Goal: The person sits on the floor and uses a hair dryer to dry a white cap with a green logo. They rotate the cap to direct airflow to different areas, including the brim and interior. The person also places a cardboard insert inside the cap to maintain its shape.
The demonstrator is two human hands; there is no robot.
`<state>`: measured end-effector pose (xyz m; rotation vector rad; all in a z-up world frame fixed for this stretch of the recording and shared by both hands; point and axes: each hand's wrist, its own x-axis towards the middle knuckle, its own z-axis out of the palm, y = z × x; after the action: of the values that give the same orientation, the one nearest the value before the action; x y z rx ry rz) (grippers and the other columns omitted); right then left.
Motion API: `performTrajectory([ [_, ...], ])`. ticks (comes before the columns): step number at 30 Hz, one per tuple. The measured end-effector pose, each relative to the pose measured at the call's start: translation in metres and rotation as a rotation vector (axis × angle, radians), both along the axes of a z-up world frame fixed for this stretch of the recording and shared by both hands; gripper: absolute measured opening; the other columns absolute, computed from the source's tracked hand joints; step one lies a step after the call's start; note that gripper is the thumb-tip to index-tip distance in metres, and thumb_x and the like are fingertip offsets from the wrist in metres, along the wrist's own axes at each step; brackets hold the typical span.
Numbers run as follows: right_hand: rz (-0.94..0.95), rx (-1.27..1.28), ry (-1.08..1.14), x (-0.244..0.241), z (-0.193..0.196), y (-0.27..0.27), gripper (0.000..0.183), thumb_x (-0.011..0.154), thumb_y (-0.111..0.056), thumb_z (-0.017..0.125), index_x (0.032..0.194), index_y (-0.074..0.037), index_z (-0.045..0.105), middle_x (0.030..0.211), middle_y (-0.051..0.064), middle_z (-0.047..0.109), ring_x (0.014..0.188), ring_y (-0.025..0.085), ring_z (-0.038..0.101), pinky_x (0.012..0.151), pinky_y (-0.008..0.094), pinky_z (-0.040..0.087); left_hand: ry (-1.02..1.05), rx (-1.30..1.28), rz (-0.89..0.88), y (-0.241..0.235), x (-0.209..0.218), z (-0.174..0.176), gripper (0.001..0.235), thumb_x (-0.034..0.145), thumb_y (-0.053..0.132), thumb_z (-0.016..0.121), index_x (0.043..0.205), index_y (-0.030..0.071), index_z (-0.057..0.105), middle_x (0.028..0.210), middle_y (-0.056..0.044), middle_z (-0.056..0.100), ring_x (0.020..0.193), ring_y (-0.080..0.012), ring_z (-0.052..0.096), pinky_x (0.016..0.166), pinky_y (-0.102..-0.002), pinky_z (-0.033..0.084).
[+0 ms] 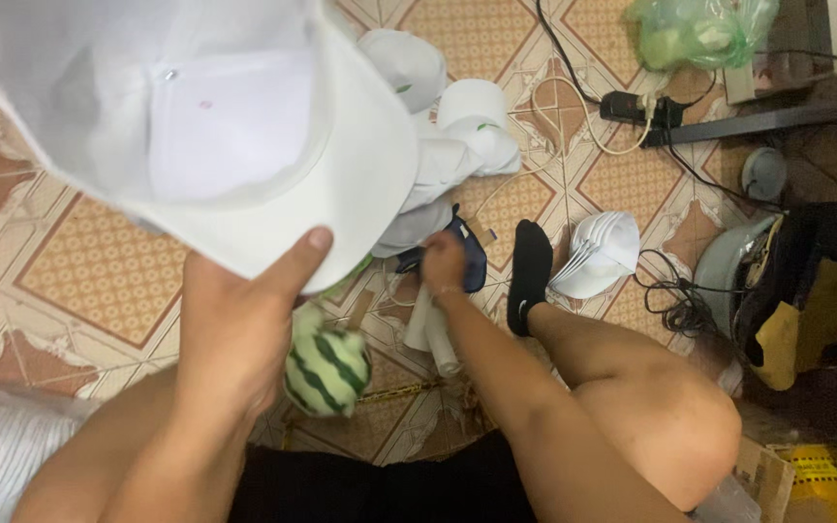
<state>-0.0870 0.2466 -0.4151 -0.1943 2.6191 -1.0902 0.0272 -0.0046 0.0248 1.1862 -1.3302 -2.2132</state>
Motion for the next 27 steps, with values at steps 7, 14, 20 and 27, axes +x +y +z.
performTrajectory([
  [7, -0.117, 0.429, -0.141, -0.111, -0.011, 0.058, 0.046, 0.08, -0.026, 0.08, 0.117, 0.0, 0.07, 0.118, 0.025, 0.069, 0.111, 0.036, 0.066, 0.096, 0.04, 0.05, -0.443, -0.018, -0.284, 0.019, -0.011, -0.032, 0.042, 0.09, 0.012, 0.066, 0.127, -0.005, 0.056, 0.117, -0.018, 0.073, 0.108, -0.0274, 0.073, 0.09, -0.038, 0.057],
  [14, 0.001, 0.228, -0.449, -0.103, -0.012, 0.058, 0.039, 0.077, -0.027, 0.076, 0.106, -0.001, 0.081, 0.102, 0.019, 0.082, 0.092, 0.028, 0.079, 0.084, 0.039, 0.062, -0.446, -0.536, -0.425, 0.029, -0.022, -0.034, 0.036, 0.091, 0.017, 0.067, 0.114, -0.004, 0.049, 0.1, -0.024, 0.07, 0.091, -0.036, 0.074, 0.078, -0.045, 0.055],
  [20, -0.302, 0.008, 0.179, -0.118, 0.025, 0.063, 0.029, 0.107, -0.029, 0.061, 0.121, -0.004, 0.057, 0.094, 0.016, 0.071, 0.086, 0.026, 0.07, 0.079, 0.039, 0.056, -0.578, -0.447, -0.438, 0.02, -0.021, -0.022, 0.025, 0.104, 0.018, 0.053, 0.121, 0.001, 0.047, 0.082, -0.019, 0.07, 0.07, -0.0304, 0.075, 0.063, -0.041, 0.056],
  [27, -0.585, -1.178, -0.138, -0.117, 0.203, 0.083, 0.037, 0.097, -0.007, 0.058, 0.13, -0.017, 0.044, 0.117, 0.007, 0.063, 0.095, 0.018, 0.067, 0.075, 0.041, 0.061, -0.108, -0.94, -0.087, 0.01, -0.009, -0.019, 0.022, 0.102, 0.011, 0.065, 0.117, -0.003, 0.057, 0.094, -0.017, 0.07, 0.084, -0.026, 0.068, 0.075, -0.037, 0.052],
])
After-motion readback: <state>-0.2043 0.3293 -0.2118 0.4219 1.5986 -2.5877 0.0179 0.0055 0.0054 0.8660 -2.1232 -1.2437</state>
